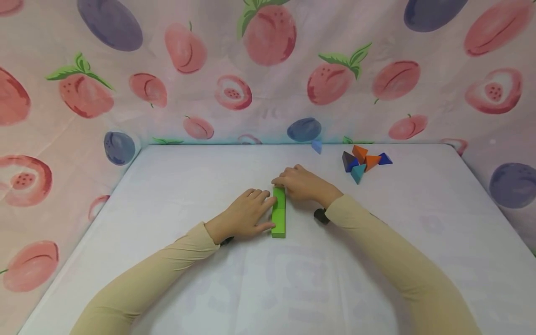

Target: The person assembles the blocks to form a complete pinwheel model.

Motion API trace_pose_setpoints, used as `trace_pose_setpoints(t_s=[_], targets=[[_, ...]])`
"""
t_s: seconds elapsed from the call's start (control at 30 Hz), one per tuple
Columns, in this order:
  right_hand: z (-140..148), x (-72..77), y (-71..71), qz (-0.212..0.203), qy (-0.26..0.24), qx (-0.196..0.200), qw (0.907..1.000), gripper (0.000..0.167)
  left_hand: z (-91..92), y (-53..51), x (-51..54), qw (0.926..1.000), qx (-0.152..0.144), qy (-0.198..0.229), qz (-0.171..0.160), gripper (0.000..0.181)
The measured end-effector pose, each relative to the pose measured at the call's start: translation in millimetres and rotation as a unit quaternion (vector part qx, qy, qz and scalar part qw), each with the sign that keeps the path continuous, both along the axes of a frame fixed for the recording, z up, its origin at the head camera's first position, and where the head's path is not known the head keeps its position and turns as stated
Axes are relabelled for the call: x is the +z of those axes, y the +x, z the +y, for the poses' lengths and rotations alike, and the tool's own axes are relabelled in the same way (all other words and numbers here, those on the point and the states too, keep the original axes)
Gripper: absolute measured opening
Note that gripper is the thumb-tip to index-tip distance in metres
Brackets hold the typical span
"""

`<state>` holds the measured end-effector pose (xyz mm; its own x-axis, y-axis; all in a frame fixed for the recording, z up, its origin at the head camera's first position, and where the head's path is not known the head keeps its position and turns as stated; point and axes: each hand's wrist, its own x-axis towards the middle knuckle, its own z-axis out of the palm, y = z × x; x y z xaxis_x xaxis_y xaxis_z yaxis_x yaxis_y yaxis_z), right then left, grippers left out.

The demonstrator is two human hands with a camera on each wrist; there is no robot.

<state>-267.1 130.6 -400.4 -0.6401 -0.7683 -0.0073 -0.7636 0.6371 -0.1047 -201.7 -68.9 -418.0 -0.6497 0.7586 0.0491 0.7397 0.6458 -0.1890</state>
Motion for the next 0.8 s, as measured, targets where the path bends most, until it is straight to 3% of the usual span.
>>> trace_pose_setpoints(t_s=[0.8], targets=[[0.8, -1.1, 7.2, -0.007, 0.006, -0.01, 0.9999, 0.037, 0.5, 0.9, 1.0, 0.9999, -0.011, 0.001, -0.007, 0.06]])
